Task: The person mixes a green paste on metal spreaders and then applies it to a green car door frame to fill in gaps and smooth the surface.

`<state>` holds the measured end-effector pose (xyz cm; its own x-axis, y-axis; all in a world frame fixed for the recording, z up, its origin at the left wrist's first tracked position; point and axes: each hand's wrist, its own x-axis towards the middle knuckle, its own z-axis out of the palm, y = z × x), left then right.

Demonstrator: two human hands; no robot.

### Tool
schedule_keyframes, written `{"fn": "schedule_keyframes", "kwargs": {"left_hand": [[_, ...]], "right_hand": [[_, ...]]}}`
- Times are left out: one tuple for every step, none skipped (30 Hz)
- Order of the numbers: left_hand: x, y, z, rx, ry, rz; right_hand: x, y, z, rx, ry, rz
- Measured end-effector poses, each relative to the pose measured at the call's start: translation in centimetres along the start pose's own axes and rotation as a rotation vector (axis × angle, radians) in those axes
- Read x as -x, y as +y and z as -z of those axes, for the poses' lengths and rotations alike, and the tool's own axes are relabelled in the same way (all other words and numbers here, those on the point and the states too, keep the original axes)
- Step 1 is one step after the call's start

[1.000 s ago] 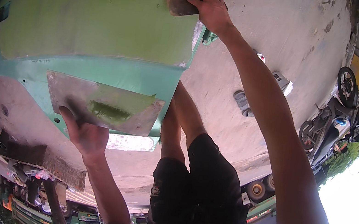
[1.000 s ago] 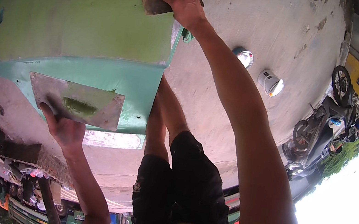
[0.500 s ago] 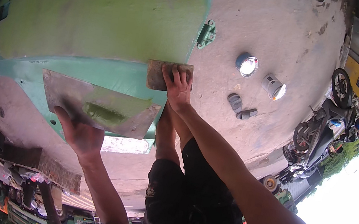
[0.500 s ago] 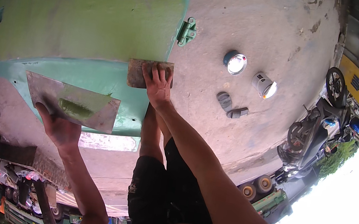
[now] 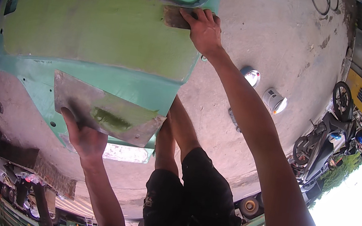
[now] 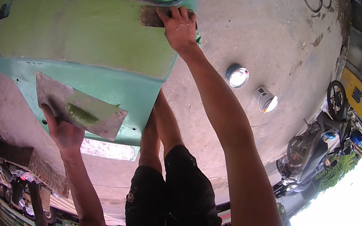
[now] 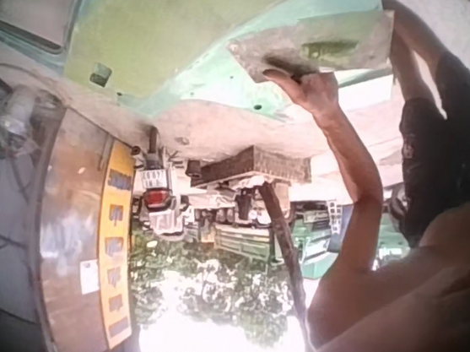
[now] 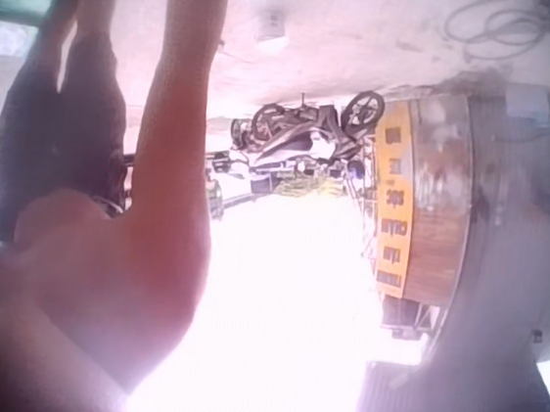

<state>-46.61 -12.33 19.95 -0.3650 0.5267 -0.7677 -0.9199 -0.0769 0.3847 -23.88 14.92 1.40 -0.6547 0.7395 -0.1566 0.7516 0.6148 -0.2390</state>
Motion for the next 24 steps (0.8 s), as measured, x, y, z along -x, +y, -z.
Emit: {"fn": "schedule_keyframes", "kwargs": {"left_hand": [[0.0,0.1,0.3,0.021,-0.059,0.016],[0.1,0.3,0.5,0.018,-0.053,0.016],[0.1,0.4,0.5,0.009,-0.024,0.015],[0.1,0.4,0.4,0.000,0.006,0.015],[0.0,0.5,0.4,0.002,0.011,0.014],[0.0,0.7,0.4,-0.022,0.015,-0.006],[0.0,0.9,0.4,-0.045,0.019,-0.025],[-0.2,1.2,0.5,-0.048,0.031,-0.026],[-0.5,0.9,0.8,-0.015,-0.011,-0.010],[-0.5,0.9,1.2,0.017,-0.053,0.003],[-0.4,0.7,1.6,0.014,-0.037,0.015],[-0.3,0.7,1.8,0.036,-0.058,0.026],[-0.3,0.8,1.9,0.060,-0.084,0.032],[-0.2,0.9,2.0,0.059,-0.081,0.031],[-0.1,0.9,2.0,0.056,-0.081,0.035],[0.1,0.9,1.9,0.051,-0.080,0.036],[0.1,0.8,1.6,0.050,-0.081,0.037],[0.2,0.7,1.3,0.030,-0.042,0.027],[0.3,0.5,0.9,0.013,-0.004,0.021],[0.4,0.3,0.5,0.012,-0.009,0.019],[0.6,0.2,0.1,0.012,-0.024,0.035],[0.9,0.0,-0.1,0.014,-0.036,0.057],[1.1,-0.3,-0.4,0.015,-0.042,0.054],[1.4,-0.6,-0.6,0.007,-0.036,0.062]], "right_hand": [[-0.5,-0.8,-0.3,-0.007,-0.021,-0.024],[-0.8,-1.4,-0.4,-0.013,-0.043,-0.048],[-0.8,-1.4,-0.8,-0.015,-0.046,-0.046],[-0.7,-1.4,-1.1,0.020,-0.017,-0.038],[-0.7,-1.4,-1.5,0.055,0.012,-0.029],[-0.7,-1.6,-1.5,0.046,0.003,-0.027],[-0.8,-1.6,-1.5,0.037,-0.006,-0.046],[-1.1,-1.7,-1.5,0.029,-0.016,-0.065],[-0.8,-1.3,-1.6,0.027,-0.036,-0.071],[-0.8,-1.3,-1.7,0.033,-0.019,-0.076],[-0.3,-1.4,-1.7,0.040,-0.001,-0.082],[0.3,-1.9,-1.6,-0.009,-0.046,-0.121],[1.4,-2.5,-1.8,-0.012,-0.048,-0.120],[3.1,-3.5,-2.1,-0.037,-0.007,-0.130],[5.0,-4.2,-2.4,-0.058,0.034,-0.140],[7.2,-5.3,-2.9,-0.087,0.026,-0.172],[9.6,-6.6,-3.4,-0.114,0.018,-0.205],[11.9,-8.1,-3.9,-0.134,0.007,-0.244],[14.4,-9.6,-4.4,-0.150,-0.005,-0.284],[16.7,-11.2,-5.0,-0.140,0.002,-0.287],[18.5,-12.7,-5.5,-0.132,0.011,-0.289],[20.0,-13.8,-5.6,-0.130,0.012,-0.289],[21.0,-14.7,-5.7,-0.142,-0.023,-0.288],[21.1,-15.0,-5.7,-0.154,-0.056,-0.285]]}}
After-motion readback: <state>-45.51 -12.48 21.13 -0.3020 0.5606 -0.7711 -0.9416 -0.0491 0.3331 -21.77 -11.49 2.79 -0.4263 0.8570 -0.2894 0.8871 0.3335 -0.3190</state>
